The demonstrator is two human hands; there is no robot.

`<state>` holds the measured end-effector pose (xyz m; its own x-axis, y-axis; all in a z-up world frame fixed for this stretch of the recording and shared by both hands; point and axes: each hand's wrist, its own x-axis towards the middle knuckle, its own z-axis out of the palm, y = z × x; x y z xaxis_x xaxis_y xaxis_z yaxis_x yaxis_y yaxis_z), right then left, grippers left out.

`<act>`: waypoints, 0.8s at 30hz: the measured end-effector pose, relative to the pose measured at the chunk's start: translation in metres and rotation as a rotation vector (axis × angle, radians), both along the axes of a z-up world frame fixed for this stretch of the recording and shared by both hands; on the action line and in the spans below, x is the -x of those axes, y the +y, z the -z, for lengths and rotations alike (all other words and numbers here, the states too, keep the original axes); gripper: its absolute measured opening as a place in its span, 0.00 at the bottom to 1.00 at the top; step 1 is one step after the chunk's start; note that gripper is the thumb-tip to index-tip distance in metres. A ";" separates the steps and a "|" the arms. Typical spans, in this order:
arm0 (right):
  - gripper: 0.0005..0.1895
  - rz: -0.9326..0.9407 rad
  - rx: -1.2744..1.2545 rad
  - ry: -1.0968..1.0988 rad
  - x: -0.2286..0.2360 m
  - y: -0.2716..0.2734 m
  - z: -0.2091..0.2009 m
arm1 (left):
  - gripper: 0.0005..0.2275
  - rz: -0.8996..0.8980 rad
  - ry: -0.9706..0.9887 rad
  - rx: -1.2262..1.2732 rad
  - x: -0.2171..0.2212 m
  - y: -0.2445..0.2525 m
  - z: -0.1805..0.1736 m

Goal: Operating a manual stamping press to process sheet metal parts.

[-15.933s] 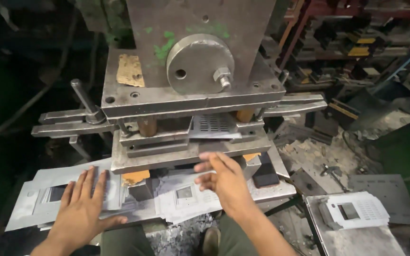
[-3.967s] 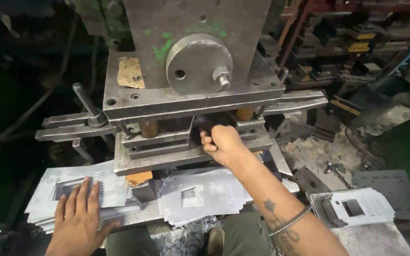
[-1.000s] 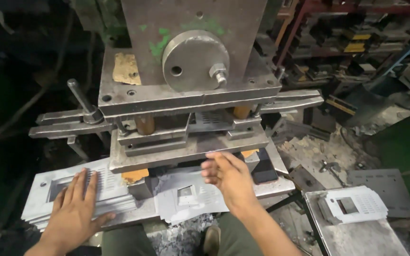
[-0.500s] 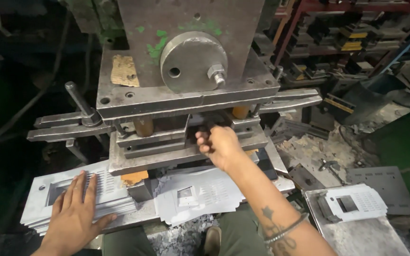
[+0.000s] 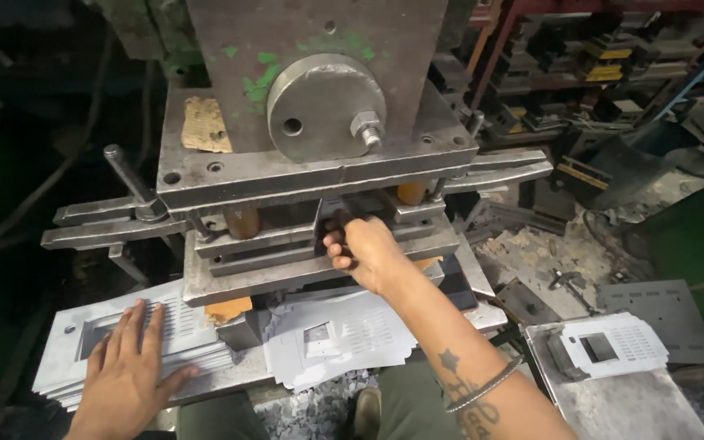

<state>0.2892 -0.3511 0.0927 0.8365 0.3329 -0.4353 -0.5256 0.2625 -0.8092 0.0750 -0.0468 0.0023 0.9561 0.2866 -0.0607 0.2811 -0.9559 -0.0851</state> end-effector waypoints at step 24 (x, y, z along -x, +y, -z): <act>0.09 0.114 -0.319 0.066 -0.003 -0.010 0.032 | 0.66 0.081 0.459 -0.001 -0.063 -0.002 -0.085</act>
